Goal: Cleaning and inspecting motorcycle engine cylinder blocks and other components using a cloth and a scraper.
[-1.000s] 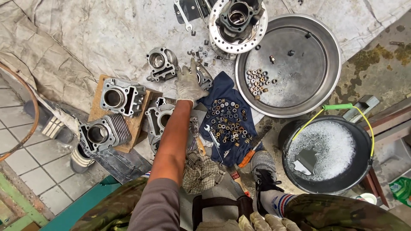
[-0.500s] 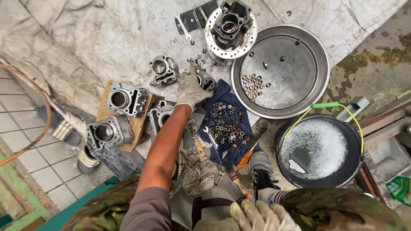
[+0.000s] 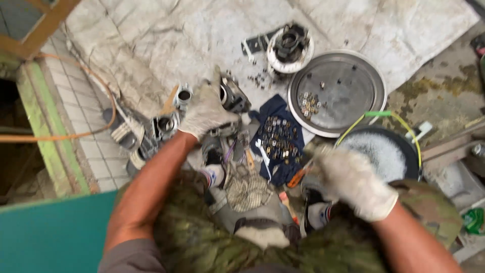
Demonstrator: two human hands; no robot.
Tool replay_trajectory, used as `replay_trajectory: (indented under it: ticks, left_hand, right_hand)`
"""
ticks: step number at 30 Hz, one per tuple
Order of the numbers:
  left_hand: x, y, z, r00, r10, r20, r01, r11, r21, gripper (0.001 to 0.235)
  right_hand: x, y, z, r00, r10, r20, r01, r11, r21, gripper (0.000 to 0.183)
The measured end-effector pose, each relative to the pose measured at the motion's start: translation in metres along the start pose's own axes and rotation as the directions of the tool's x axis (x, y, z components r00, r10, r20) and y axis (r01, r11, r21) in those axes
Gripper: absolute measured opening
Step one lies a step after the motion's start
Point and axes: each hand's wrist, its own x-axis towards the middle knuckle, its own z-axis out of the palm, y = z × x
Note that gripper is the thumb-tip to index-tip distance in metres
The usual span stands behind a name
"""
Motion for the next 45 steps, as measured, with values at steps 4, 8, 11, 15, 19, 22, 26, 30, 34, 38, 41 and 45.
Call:
replay_trajectory:
  ticks: [4,8,11,15,19,22,26,30,34,38,41,45]
  left_hand:
    - [-0.047,-0.034,-0.020,0.999,-0.044,-0.008,0.044,0.998,0.042,0.125]
    - [-0.092,-0.061,-0.032,0.995,-0.099,-0.020,0.098,0.994,-0.043,0.133]
    - [-0.120,-0.058,-0.041,0.995,-0.098,-0.010,0.098,0.993,-0.060,0.132]
    - [-0.128,-0.084,-0.004,0.995,-0.099,0.030,0.100,0.995,-0.030,0.146]
    - [-0.146,-0.086,0.007,0.987,-0.101,0.123,0.102,0.995,0.003,0.140]
    - [-0.146,-0.089,0.016,0.974,-0.078,0.215,0.097,0.992,-0.080,0.138]
    - [-0.143,-0.083,0.019,0.948,-0.118,0.296,0.150,0.985,-0.087,0.144]
    - [-0.137,-0.070,0.000,0.917,-0.136,0.375,0.197,0.972,-0.130,0.140]
    - [-0.142,-0.074,0.002,0.972,-0.110,0.207,0.155,0.964,-0.218,0.135]
    - [-0.151,-0.069,-0.031,0.986,-0.109,0.127,0.134,0.969,-0.208,0.140]
    - [-0.175,-0.057,-0.073,0.994,-0.089,0.059,0.099,0.978,-0.183,0.136]
    - [-0.227,-0.056,-0.119,0.978,0.041,-0.203,-0.058,0.995,-0.080,0.151]
  right_hand:
    - [0.019,0.033,0.043,0.983,0.074,-0.170,-0.012,0.939,0.344,0.031]
    - [0.082,0.046,0.123,0.984,0.140,-0.107,-0.124,0.981,0.147,0.041]
    - [0.140,0.035,0.170,0.983,0.183,0.019,-0.184,0.968,0.169,0.043]
    - [0.162,-0.028,0.165,0.969,0.114,0.219,-0.182,0.928,0.325,0.047]
    - [0.253,-0.093,0.280,0.981,-0.032,0.193,-0.061,0.886,0.460,0.048]
    - [0.294,-0.140,0.330,0.975,-0.067,0.214,-0.056,0.853,0.518,0.050]
    - [0.333,-0.174,0.352,0.976,0.026,0.215,-0.152,0.790,0.594,0.061]
    - [0.351,-0.177,0.347,0.958,0.170,0.229,-0.273,0.779,0.565,0.063]
    - [0.312,-0.171,0.271,0.948,0.166,0.270,-0.295,0.772,0.563,0.058]
    - [0.280,-0.142,0.239,0.967,0.117,0.225,-0.239,0.719,0.653,0.056]
    - [0.274,-0.108,0.253,0.977,0.124,0.174,-0.213,0.640,0.738,0.063]
    - [0.258,-0.090,0.220,0.948,0.187,0.259,-0.317,0.650,0.691,0.064]
